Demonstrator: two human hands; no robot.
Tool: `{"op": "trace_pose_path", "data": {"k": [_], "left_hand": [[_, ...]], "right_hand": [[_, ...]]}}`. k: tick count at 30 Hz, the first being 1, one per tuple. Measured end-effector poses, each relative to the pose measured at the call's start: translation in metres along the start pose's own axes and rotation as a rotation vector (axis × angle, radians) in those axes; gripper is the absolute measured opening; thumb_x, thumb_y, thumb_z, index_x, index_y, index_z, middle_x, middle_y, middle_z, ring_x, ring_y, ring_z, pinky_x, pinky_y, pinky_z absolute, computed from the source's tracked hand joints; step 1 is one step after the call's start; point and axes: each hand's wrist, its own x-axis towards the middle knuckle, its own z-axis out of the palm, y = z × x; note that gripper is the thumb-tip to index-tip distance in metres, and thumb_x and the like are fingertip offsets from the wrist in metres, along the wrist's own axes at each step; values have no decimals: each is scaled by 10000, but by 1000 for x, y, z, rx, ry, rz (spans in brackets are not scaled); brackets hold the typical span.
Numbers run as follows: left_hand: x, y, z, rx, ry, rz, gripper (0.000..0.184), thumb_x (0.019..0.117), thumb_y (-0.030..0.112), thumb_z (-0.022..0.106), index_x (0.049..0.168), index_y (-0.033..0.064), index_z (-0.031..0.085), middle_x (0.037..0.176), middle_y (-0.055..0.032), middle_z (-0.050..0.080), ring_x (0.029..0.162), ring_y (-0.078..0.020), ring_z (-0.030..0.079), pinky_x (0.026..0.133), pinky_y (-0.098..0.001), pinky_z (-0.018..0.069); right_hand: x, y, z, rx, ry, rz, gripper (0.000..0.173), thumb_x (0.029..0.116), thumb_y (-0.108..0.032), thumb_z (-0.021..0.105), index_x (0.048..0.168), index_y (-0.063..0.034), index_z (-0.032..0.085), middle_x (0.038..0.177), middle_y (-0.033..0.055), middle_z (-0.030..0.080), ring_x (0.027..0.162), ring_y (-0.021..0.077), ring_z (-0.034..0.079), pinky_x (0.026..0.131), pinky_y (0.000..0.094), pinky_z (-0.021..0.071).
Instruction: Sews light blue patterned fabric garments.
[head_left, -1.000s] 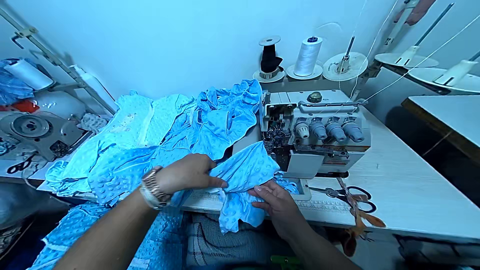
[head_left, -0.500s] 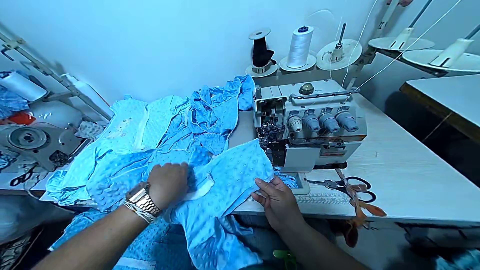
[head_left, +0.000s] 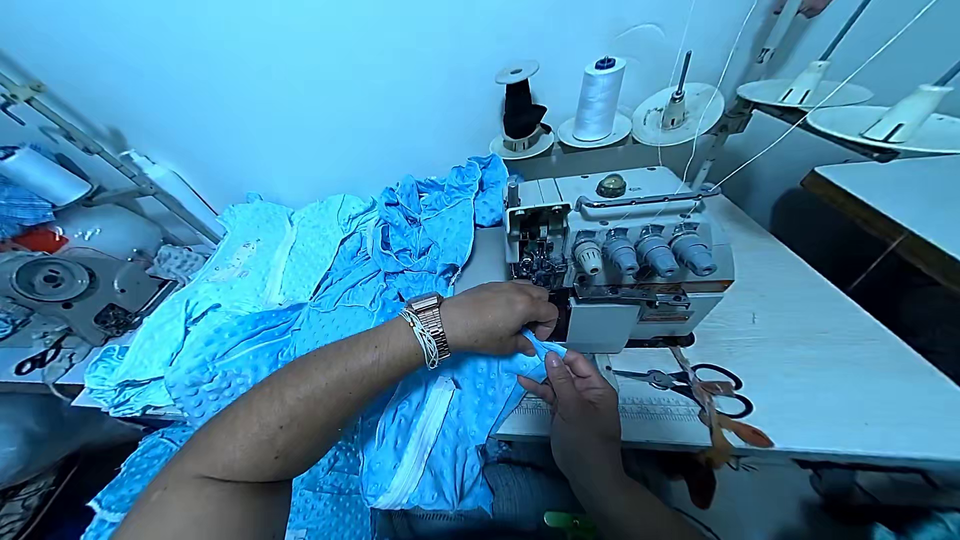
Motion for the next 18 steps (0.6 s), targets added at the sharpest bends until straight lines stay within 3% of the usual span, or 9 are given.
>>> {"op": "trace_pose_path", "data": {"k": [7, 13, 15, 18], "left_hand": [[-10, -7, 0, -53, 93, 50, 186, 812, 93, 833, 947, 46, 713, 990, -109, 682, 1027, -257, 633, 889, -383, 518], [-7, -4, -3, -100, 80, 76, 121, 825, 60, 807, 933, 59, 752, 989, -99, 633, 956, -216, 616, 795, -356, 527], [-7, -5, -4, -66, 88, 68, 60, 846, 99, 801, 873, 65, 760, 969, -95, 644, 954, -215, 620, 794, -361, 523], [-7, -6, -7, -109, 192, 137, 74, 834, 102, 803, 788, 63, 760, 940, -86, 660, 972, -176, 605, 832, -293, 491]], "right_hand": [[6, -7, 2, 97, -26, 29, 247, 1067, -92, 414, 988, -54, 644, 828, 53, 717, 693, 157, 738, 667, 346, 657], [9, -5, 1, 14, -50, -110, 214, 1057, -92, 439, 1064, -79, 653, 845, 17, 726, 680, 122, 735, 626, 311, 651], [10, -3, 0, -21, -57, -159, 199, 1052, -87, 457, 1077, -81, 655, 865, 5, 738, 698, 114, 740, 634, 302, 651], [14, 1, -1, -150, -61, -307, 166, 1017, -54, 540, 1111, -52, 676, 851, -23, 740, 712, 84, 738, 646, 270, 650]]}}
